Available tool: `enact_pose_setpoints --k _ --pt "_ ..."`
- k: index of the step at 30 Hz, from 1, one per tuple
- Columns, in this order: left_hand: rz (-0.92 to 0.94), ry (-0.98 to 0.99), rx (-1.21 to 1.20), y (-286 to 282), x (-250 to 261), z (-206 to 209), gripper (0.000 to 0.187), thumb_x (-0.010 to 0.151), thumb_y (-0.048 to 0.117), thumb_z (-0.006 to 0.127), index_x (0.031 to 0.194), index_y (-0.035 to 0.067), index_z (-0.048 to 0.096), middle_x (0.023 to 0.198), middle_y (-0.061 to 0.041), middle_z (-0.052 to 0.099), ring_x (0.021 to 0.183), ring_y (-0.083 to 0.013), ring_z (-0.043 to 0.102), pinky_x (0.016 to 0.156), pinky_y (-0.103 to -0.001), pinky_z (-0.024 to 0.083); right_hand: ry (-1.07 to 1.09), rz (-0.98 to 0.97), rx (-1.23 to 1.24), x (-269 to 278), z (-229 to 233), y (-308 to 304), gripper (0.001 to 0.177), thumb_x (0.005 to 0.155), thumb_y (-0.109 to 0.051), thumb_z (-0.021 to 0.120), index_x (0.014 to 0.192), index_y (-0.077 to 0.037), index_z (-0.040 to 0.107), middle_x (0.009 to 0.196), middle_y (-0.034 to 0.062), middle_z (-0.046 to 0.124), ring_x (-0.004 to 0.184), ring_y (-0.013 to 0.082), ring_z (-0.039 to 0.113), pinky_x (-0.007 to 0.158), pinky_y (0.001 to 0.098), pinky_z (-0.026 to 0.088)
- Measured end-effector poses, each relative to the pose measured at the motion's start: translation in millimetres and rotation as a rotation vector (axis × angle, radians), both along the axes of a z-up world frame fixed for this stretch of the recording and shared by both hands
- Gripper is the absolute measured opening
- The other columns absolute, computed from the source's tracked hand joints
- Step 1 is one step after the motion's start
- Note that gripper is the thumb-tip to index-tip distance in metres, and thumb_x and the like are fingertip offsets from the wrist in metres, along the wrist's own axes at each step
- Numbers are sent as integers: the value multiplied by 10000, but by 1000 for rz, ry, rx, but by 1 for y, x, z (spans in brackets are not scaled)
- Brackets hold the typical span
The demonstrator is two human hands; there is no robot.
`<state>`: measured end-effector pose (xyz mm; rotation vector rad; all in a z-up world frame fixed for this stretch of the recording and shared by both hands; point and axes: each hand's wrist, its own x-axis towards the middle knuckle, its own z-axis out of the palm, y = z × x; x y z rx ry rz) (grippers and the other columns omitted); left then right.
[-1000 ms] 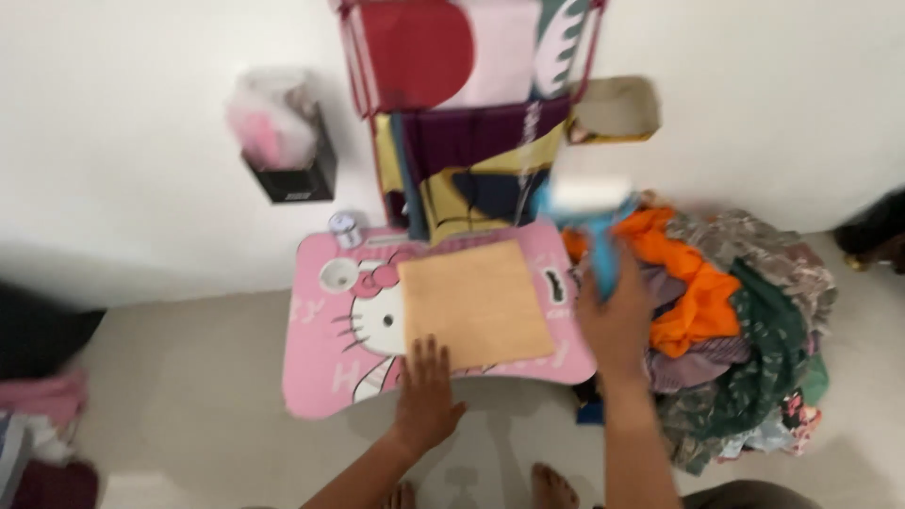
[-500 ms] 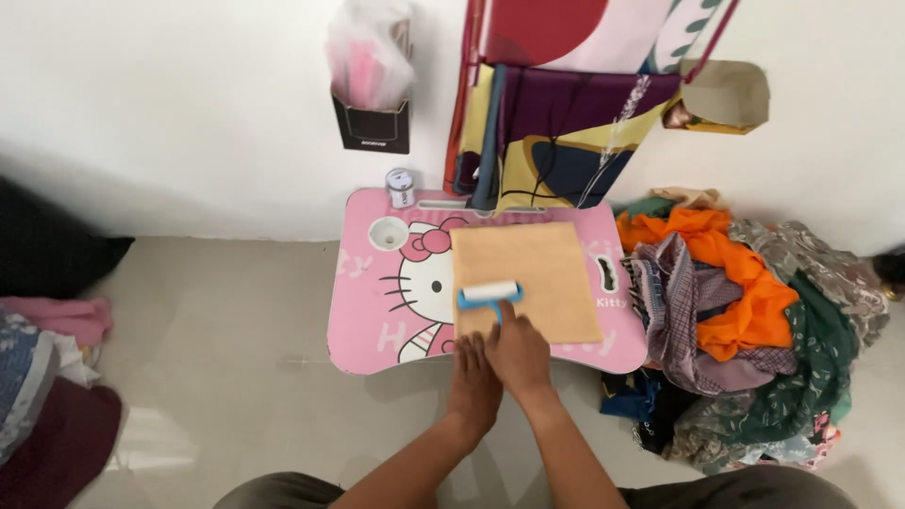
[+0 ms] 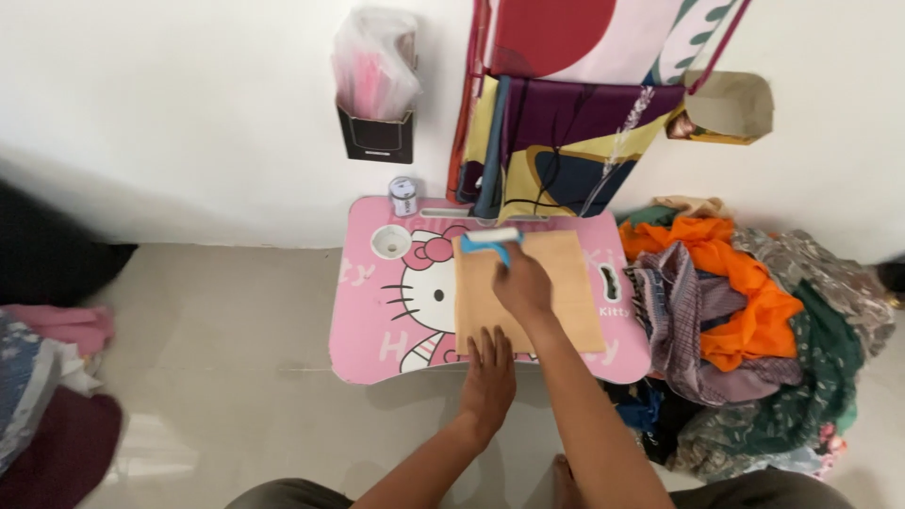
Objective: Folding a light yellow fabric item on a small table and then using a lint roller to clean it.
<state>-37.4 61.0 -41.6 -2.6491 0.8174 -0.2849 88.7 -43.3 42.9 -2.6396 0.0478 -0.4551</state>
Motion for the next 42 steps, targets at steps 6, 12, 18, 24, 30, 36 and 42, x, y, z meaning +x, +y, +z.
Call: enact_pose_setpoints --k 6,12,18,24,30,36,42 --pt "-89 -7 -153 -25 -9 -44 636 899 221 570 1455 -76 482 1515 -345 433 1380 -522 412 1100 -617 342 172 -148 -11 -133 9 -26 425 861 -186 611 1285 -192 582 877 168 729 800 423 689 675 536 529" --pt "-64 -85 -113 -32 1 -21 544 870 220 590 1311 -100 578 1351 -340 519 1191 -488 501 1024 -552 390 72 -152 -69 -76 -27 -31 433 848 -138 617 1280 -148 583 767 171 692 648 402 666 579 509 519" --pt "-86 -48 -52 -31 7 -5 644 778 286 692 1282 -95 565 1304 -370 510 1146 -510 510 983 -582 427 66 -122 -98 32 -33 -42 364 851 -147 611 1213 -115 591 812 217 701 693 457 677 605 556 538" --pt "-64 -53 -173 -41 14 -20 812 775 293 690 1509 50 440 1292 -342 504 1109 -503 504 951 -643 413 48 -145 -42 -25 7 -62 346 849 -164 609 1194 -146 625 830 206 715 756 461 671 643 561 516" --pt "15 -150 -149 -53 8 -39 609 850 244 635 1429 110 501 1271 -308 520 1102 -483 521 922 -635 454 219 -269 -63 -137 -1 -67 401 871 -202 612 1269 -170 587 876 153 744 801 413 698 684 530 532" --pt "-15 -64 -120 -49 2 -34 648 857 233 627 1479 124 480 1319 -341 490 1136 -516 503 946 -655 445 76 -243 -126 -55 -39 -87 374 846 -171 613 1218 -132 601 745 186 702 650 436 665 574 550 513" --pt "-32 -8 -77 -50 5 -34 703 840 236 654 1490 84 436 1343 -370 464 1150 -539 486 930 -692 434 106 -194 -109 23 -29 -115 350 852 -185 613 1198 -131 605 841 203 731 750 455 692 668 556 543"
